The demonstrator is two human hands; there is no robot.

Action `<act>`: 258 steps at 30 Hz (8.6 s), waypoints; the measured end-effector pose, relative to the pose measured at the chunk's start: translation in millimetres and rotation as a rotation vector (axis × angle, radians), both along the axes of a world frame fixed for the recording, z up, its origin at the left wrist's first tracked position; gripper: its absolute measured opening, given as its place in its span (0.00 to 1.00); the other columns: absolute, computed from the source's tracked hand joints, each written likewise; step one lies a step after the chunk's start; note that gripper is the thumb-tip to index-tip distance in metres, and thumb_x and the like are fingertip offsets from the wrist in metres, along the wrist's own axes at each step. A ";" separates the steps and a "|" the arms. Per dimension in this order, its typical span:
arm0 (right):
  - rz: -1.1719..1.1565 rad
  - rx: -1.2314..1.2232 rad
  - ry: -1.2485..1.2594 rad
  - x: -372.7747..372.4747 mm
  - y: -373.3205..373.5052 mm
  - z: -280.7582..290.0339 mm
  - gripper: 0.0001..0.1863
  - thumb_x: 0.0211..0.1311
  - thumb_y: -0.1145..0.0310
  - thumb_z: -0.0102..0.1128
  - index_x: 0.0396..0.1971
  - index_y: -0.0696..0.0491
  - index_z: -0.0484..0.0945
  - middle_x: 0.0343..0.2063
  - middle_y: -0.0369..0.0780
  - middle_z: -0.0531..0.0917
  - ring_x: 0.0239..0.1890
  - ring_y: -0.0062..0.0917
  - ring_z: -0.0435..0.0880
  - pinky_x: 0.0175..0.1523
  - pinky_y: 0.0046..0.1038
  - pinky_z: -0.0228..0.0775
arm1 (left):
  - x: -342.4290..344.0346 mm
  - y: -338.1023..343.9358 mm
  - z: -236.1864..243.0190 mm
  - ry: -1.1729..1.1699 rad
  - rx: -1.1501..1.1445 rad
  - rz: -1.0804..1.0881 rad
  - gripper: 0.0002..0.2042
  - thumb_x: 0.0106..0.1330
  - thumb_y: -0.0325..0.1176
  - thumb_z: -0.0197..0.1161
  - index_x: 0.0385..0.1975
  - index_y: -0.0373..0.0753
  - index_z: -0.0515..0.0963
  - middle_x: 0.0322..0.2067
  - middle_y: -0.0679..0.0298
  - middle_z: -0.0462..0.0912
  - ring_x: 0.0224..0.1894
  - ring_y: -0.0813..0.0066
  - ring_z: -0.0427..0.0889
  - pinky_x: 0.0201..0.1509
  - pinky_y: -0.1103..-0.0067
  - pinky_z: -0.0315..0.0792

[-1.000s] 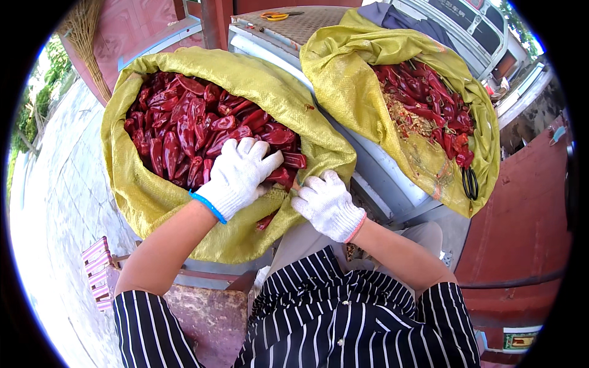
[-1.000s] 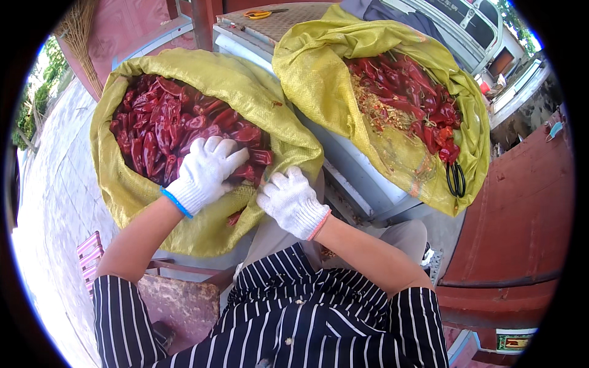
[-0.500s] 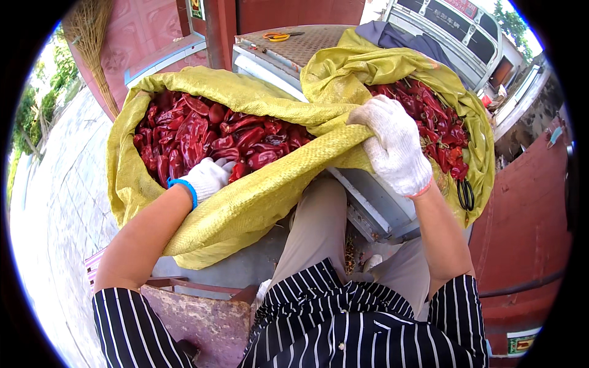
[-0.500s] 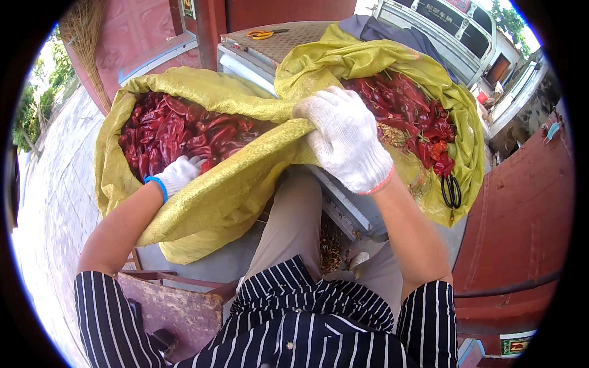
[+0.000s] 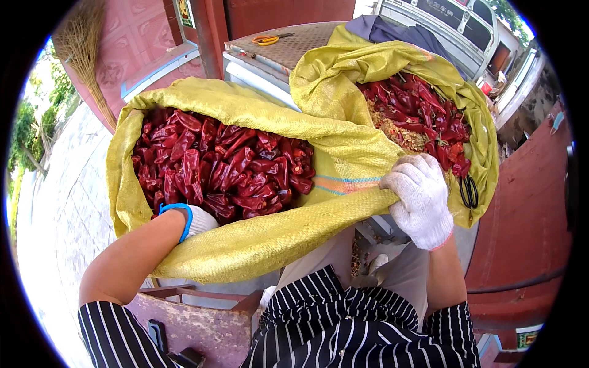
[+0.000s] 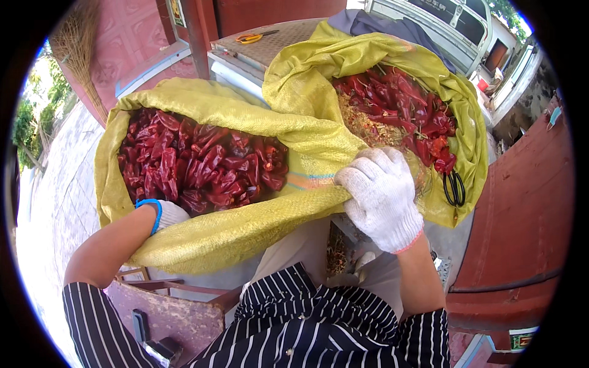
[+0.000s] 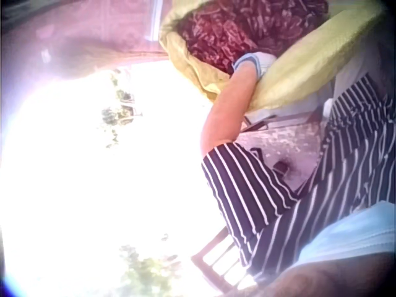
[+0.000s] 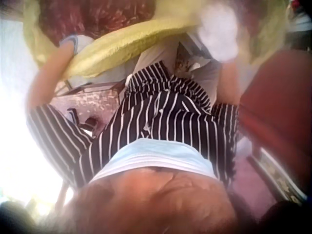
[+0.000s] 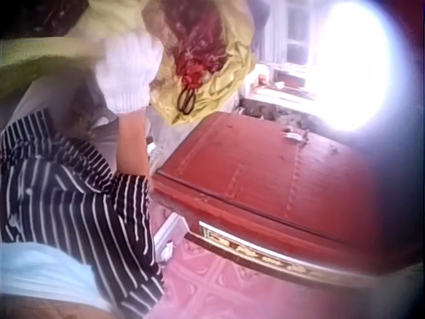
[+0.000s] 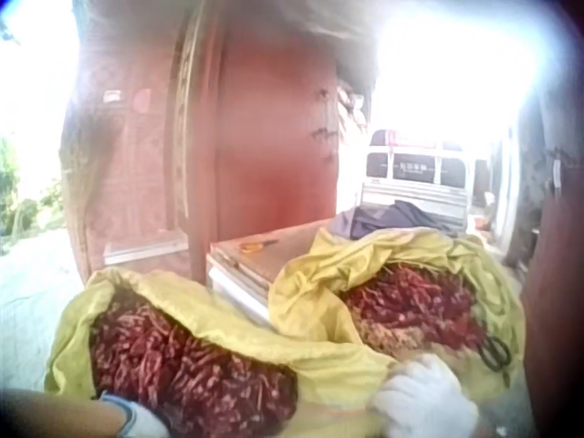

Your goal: The person sits on the ground and processes dried red chili peppers. They pick up peppers from a large yellow sack, remove the stems by hand, and occasionally use scissors to cut the stems. The processed peppers are placed into a separate sack, while the removed stems are discarded into a pile on the ground.

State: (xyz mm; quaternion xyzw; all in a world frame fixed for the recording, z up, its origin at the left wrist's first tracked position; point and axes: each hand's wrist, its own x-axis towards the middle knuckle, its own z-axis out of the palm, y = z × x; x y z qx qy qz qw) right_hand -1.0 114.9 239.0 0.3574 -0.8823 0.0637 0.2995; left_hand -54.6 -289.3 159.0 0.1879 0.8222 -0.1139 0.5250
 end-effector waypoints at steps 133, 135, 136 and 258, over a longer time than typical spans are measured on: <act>-0.226 0.277 -0.087 -240.0 -112.8 -14.4 0.22 0.58 0.64 0.61 0.55 0.40 0.78 0.45 0.40 0.79 0.49 0.35 0.80 0.50 0.37 0.75 | -127.7 23.0 -78.0 0.797 0.241 0.239 0.37 0.70 0.64 0.46 0.77 0.59 0.48 0.78 0.57 0.41 0.78 0.44 0.40 0.69 0.35 0.50; -0.040 0.174 0.001 -215.2 -127.1 -5.6 0.24 0.55 0.64 0.64 0.55 0.41 0.77 0.48 0.40 0.78 0.50 0.35 0.79 0.50 0.37 0.74 | -127.9 -22.1 -124.6 0.869 0.397 0.176 0.36 0.70 0.62 0.47 0.76 0.58 0.52 0.77 0.57 0.46 0.78 0.42 0.42 0.69 0.35 0.51; 0.044 0.122 0.034 -198.5 -131.7 -3.4 0.26 0.53 0.64 0.66 0.55 0.41 0.77 0.50 0.40 0.78 0.51 0.34 0.79 0.51 0.37 0.74 | -119.2 -24.0 -124.6 0.828 0.338 0.137 0.35 0.70 0.61 0.48 0.75 0.56 0.55 0.77 0.57 0.49 0.77 0.42 0.44 0.69 0.36 0.53; 0.067 -2.040 -1.328 39.0 77.3 -109.2 0.07 0.72 0.65 0.54 0.39 0.51 0.77 0.27 0.33 0.79 0.25 0.17 0.74 0.28 0.21 0.67 | 70.7 292.5 -30.0 0.239 1.653 0.326 0.07 0.62 0.30 0.61 0.30 0.32 0.80 0.24 0.59 0.82 0.30 0.69 0.82 0.37 0.75 0.74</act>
